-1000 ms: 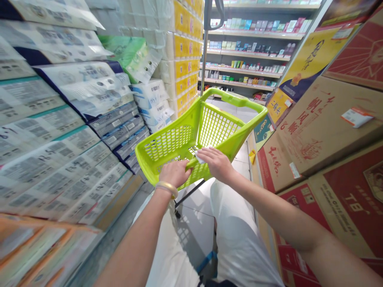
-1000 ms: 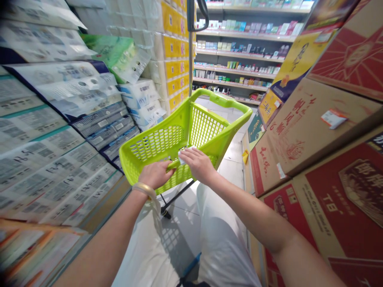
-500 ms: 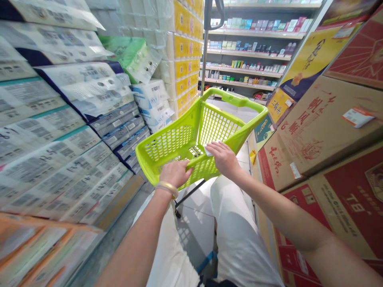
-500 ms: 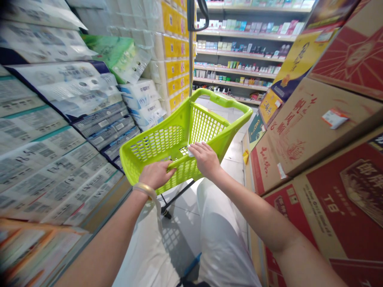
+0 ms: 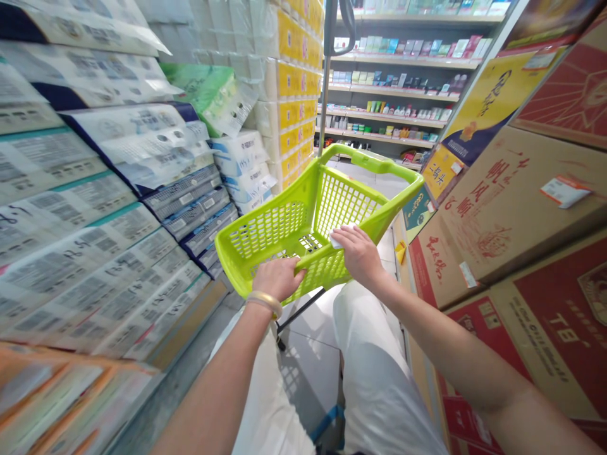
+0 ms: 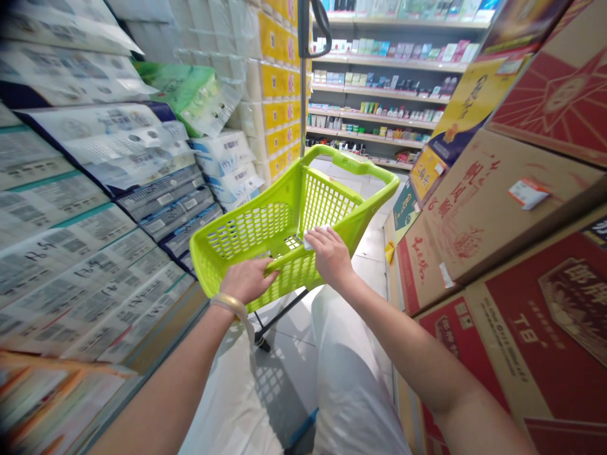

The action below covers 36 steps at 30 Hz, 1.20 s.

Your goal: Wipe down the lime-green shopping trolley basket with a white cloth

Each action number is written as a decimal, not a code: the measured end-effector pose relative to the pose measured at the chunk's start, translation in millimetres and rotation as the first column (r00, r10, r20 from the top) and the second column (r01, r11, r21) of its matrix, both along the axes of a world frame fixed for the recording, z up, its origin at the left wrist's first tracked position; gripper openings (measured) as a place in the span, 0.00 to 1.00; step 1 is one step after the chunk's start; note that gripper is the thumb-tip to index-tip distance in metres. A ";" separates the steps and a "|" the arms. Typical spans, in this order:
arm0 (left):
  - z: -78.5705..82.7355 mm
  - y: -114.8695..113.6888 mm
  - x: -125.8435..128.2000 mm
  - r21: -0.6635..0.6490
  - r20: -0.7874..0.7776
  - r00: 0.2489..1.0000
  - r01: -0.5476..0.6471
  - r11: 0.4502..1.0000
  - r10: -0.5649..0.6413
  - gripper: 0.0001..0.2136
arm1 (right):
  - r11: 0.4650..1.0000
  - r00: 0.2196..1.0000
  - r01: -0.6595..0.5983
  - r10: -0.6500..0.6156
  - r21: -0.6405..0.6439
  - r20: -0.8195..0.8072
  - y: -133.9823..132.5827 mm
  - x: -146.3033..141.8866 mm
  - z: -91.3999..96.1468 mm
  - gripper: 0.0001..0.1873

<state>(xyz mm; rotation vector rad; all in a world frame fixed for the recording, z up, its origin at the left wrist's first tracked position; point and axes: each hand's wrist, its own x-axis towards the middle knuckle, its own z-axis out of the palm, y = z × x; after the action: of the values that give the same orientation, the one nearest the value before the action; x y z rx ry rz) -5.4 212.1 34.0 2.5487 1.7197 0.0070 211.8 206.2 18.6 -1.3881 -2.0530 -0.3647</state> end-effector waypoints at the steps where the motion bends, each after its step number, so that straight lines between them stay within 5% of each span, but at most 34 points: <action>1: 0.3 0.5 0.5 -0.002 0.000 1.000 -0.001 1.000 0.001 0.17 | 1.000 1.000 -0.023 0.023 -0.005 -0.003 -1.4 -4.7 -0.9 0.22; 6: 0.7 6.2 -1.8 -0.029 0.004 1.000 -0.006 1.000 0.006 0.17 | 0.958 0.956 -0.282 0.285 -0.052 0.063 -9.7 -34.9 -7.8 0.22; 14: 3.2 23.7 -22.9 -0.007 -0.033 0.999 -0.011 1.000 0.010 0.18 | 0.998 0.995 0.068 -0.067 0.005 -0.069 23.3 4.1 5.8 0.23; 21: 2.3 46.9 -44.2 0.051 0.027 0.999 0.042 0.998 -0.044 0.16 | 0.989 0.988 -0.149 0.149 -0.006 -0.030 39.1 -34.3 -3.7 0.21; 30: -2.8 82.6 -66.5 0.123 0.122 0.990 0.054 0.991 -0.069 0.17 | 0.976 0.973 0.150 -0.117 0.158 -0.201 67.9 1.9 9.7 0.22; 36: -7.7 89.8 -45.1 0.205 0.168 0.986 -0.038 0.978 0.003 0.15 | 0.972 0.982 -0.134 0.156 0.192 -0.104 82.9 -50.9 -18.2 0.19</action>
<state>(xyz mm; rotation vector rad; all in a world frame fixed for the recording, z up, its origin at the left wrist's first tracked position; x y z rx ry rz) -50.5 301.9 26.4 2.5824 1.7645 0.4119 160.9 289.1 0.4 -1.1153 -1.9565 -0.3892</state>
